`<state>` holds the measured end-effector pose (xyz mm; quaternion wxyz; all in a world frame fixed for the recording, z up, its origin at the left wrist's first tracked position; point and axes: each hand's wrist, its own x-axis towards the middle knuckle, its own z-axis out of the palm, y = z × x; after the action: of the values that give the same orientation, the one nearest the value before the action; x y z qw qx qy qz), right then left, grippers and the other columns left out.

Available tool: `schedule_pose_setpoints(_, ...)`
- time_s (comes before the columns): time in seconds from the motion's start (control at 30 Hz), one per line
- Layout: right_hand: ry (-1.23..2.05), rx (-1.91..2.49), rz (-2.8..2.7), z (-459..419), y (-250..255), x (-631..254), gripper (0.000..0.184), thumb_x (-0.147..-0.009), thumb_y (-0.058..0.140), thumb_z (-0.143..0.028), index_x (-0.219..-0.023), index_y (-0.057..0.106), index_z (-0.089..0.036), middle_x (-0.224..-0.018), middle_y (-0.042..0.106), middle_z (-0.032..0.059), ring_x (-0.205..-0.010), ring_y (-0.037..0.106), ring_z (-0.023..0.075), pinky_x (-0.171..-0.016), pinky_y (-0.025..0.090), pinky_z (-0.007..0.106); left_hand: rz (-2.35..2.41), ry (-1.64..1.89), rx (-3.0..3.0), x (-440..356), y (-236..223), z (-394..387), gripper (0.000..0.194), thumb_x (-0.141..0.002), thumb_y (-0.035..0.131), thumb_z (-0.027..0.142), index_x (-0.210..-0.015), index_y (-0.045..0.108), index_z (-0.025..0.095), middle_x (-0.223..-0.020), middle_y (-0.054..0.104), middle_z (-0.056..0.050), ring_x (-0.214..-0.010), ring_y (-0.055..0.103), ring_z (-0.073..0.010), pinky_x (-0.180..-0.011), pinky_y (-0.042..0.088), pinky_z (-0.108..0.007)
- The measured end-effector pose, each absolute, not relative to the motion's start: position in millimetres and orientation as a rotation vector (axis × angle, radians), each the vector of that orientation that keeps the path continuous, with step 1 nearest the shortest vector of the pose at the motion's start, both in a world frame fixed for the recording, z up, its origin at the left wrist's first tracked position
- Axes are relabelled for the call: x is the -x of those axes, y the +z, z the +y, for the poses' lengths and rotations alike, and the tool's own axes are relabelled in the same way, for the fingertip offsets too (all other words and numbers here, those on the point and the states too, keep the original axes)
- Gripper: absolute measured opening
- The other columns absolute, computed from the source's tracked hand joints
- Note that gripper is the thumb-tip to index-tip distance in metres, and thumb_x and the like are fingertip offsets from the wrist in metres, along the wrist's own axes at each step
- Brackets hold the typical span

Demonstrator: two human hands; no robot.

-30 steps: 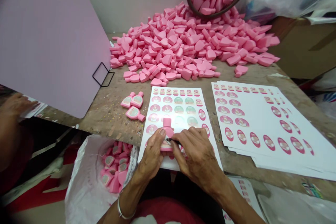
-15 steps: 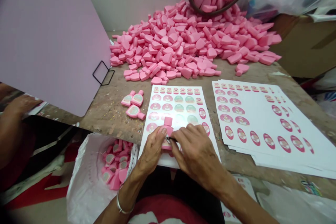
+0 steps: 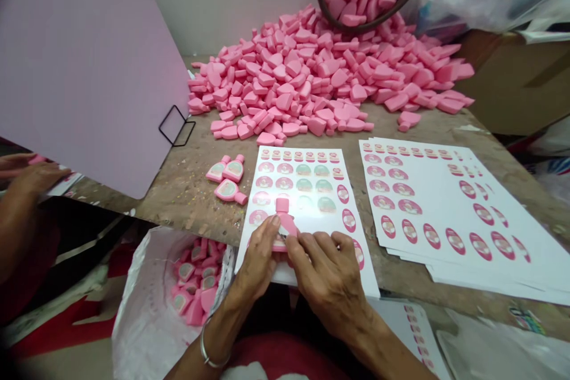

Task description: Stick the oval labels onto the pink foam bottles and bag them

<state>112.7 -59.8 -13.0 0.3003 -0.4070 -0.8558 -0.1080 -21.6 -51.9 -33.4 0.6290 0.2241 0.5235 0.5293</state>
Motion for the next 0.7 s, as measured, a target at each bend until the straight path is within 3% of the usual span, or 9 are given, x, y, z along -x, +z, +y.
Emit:
schedule_pose_setpoints(0.1,-0.310,1.058,-2.249,-62.5,-11.7,-114.8,0.023,-0.085,0.057,-0.007,-0.107,0.059,-0.014,-0.087,0.070,0.0065,-0.080,0.057,0.0189,-0.080,0.036,0.038,1.045,1.201,-0.350,22.1,-27.7,-50.1,0.043,-0.074,0.071,0.044,-0.105,0.064,0.016,-0.101,0.064,-0.007,-0.088,0.062,-0.0197,-0.068,0.052,-0.027)
schedule_pose_setpoints(0.27,-0.355,1.004,-2.252,-64.7,-3.0,-112.9,0.019,-0.090,0.050,-0.009,-0.106,0.059,-0.013,-0.087,0.070,0.0093,-0.082,0.057,0.0203,-0.079,0.035,0.039,0.808,1.140,-0.243,22.9,-19.7,-46.7,0.035,-0.074,0.067,0.040,-0.093,0.066,0.011,-0.078,0.065,-0.005,-0.079,0.063,-0.0190,-0.067,0.051,-0.026)
schedule_pose_setpoints(0.53,-0.164,1.092,-2.220,-60.8,2.1,-104.4,0.016,-0.085,0.058,-0.009,-0.100,0.058,-0.016,-0.082,0.068,0.0041,-0.075,0.056,0.0178,-0.078,0.035,0.037,0.693,1.054,-0.146,30.2,-15.0,-43.7,0.038,-0.077,0.055,0.032,-0.102,0.068,0.005,-0.074,0.069,-0.011,-0.073,0.065,-0.0210,-0.058,0.050,-0.025)
schedule_pose_setpoints(0.7,0.046,1.109,-2.117,-53.1,4.3,-104.2,0.009,-0.085,0.059,-0.013,-0.093,0.056,-0.016,-0.076,0.062,0.0039,-0.073,0.052,0.0179,-0.073,0.036,0.035,0.701,1.038,-0.184,29.5,-11.4,-45.1,0.040,-0.083,0.053,0.039,-0.102,0.068,0.007,-0.079,0.069,-0.011,-0.074,0.065,-0.0211,-0.059,0.052,-0.027)
